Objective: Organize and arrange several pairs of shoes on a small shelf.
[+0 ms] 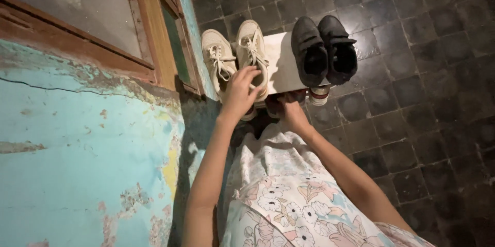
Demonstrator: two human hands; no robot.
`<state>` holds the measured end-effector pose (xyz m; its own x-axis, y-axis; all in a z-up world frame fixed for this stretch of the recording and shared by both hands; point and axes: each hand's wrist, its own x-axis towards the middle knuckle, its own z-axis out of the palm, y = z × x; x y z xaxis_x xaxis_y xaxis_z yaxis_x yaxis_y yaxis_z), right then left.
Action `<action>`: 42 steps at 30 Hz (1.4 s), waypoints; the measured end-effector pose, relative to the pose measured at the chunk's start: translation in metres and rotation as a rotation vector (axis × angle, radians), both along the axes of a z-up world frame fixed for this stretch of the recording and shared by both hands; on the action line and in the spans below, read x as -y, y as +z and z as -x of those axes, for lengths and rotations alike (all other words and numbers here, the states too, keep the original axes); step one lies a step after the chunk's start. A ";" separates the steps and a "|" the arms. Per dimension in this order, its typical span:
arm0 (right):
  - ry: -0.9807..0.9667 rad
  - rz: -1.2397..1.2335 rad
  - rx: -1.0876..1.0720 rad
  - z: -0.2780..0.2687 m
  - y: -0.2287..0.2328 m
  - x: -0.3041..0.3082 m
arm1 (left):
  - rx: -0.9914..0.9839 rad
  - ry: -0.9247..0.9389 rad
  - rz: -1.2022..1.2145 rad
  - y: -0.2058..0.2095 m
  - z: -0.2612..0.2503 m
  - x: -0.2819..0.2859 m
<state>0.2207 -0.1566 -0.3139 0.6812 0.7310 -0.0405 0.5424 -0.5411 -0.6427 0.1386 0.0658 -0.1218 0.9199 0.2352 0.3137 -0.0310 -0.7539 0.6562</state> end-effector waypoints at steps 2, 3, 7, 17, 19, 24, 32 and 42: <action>0.012 -0.057 0.081 0.013 0.038 -0.001 | -0.024 -0.019 -0.044 -0.011 -0.007 0.001; 0.025 -0.112 0.158 0.020 0.057 -0.002 | -0.052 -0.036 -0.088 -0.018 -0.010 0.001; -0.011 -0.132 0.244 0.044 0.062 -0.009 | -0.114 -0.062 -0.107 -0.054 -0.013 -0.004; 0.325 0.178 0.080 0.051 0.001 -0.089 | -0.161 -0.094 -0.037 -0.040 -0.011 -0.007; 0.329 0.231 0.141 0.045 -0.037 -0.101 | -0.159 -0.083 -0.033 -0.042 -0.013 -0.008; 0.361 0.126 0.166 0.034 -0.059 -0.115 | -0.111 -0.102 -0.020 -0.047 -0.012 -0.008; 0.360 -0.045 0.066 0.029 -0.068 -0.117 | -0.083 -0.098 -0.041 -0.055 -0.013 -0.009; 0.265 0.021 0.006 0.049 -0.028 -0.083 | -0.084 -0.135 -0.081 -0.050 -0.012 -0.012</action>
<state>0.1712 -0.0740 -0.3421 0.4663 0.8830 -0.0542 0.6705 -0.3927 -0.6295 0.1503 0.0777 -0.1721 0.9652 0.0851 0.2472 -0.0830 -0.7970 0.5983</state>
